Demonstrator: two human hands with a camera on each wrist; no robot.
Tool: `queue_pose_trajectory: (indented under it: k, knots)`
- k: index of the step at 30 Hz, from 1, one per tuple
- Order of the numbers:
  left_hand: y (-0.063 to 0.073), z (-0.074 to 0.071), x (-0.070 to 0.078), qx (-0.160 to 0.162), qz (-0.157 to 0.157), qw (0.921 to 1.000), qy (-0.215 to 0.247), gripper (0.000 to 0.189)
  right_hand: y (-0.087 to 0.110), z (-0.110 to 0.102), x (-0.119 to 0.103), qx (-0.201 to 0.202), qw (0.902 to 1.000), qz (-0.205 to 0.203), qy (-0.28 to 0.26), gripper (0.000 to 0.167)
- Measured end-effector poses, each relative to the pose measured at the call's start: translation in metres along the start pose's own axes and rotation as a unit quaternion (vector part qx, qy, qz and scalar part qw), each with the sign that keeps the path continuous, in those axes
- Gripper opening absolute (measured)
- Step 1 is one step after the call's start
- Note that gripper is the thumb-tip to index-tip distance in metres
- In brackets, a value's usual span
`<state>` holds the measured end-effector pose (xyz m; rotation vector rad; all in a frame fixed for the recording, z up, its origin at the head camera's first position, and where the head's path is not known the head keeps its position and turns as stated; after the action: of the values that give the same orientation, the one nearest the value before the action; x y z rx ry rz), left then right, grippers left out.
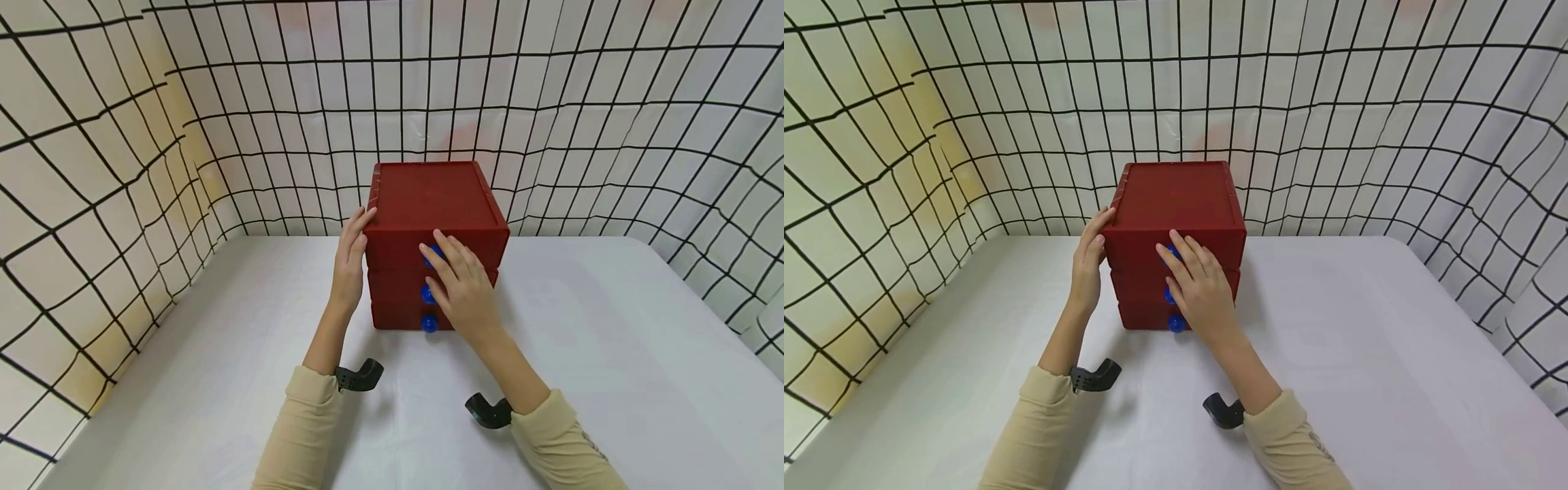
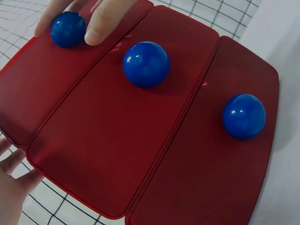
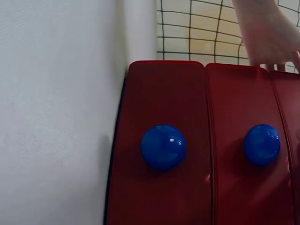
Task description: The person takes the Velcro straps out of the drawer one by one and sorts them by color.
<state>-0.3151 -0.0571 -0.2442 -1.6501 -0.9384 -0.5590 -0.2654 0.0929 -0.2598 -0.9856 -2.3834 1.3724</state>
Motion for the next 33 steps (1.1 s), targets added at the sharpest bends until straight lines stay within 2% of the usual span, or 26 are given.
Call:
queue_pose_trajectory:
  k: [4, 10, 12, 14, 17, 19, 33]
  knots:
    - [0.0003, -0.0002, -0.0022, -0.003, -0.007, 1.0000, 0.002, 0.041, 0.0024, 0.0038, 0.0007, -0.008, 0.9999, 0.010, -0.004, 0.055]
    - [0.0007, 0.0002, -0.0024, -0.008, 0.000, 1.0000, 0.003, 0.040, 0.0054, 0.0074, -0.0009, -0.014, 0.9990, 0.032, -0.027, 0.058]
    - [-0.0008, 0.0015, -0.0100, -0.006, 0.006, 1.0000, 0.001, 0.041, 0.0058, 0.0079, -0.0021, -0.015, 0.9987, 0.037, -0.033, 0.059]
    - [-0.0003, 0.0014, -0.0099, -0.005, 0.006, 1.0000, 0.001, 0.041, 0.0061, 0.0080, -0.0029, -0.014, 0.9984, 0.039, -0.038, 0.060]
    - [-0.0001, 0.0012, -0.0098, -0.002, 0.006, 1.0000, 0.002, 0.040, 0.0062, 0.0083, -0.0034, -0.011, 0.9982, 0.038, -0.045, 0.062]
    - [0.0016, 0.0003, -0.0014, -0.004, 0.003, 1.0000, 0.004, 0.039, 0.0062, 0.0079, -0.0037, -0.006, 0.9978, 0.038, -0.053, 0.063]
    - [0.0012, -0.0003, -0.0021, -0.007, -0.002, 1.0000, -0.001, 0.037, 0.0038, 0.0033, -0.0014, 0.030, 0.9953, 0.038, -0.084, 0.056]
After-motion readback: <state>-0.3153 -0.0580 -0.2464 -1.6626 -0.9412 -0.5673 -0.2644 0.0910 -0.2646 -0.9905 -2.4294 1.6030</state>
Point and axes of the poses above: each hand's wrist, its own y-axis away from the middle knuckle, its own z-axis out of the palm, x = y × z, the point moved 9 cm from there along -y, towards the middle knuckle, and after that the axes turned 13 degrees about -y, right-handed, at the moved point
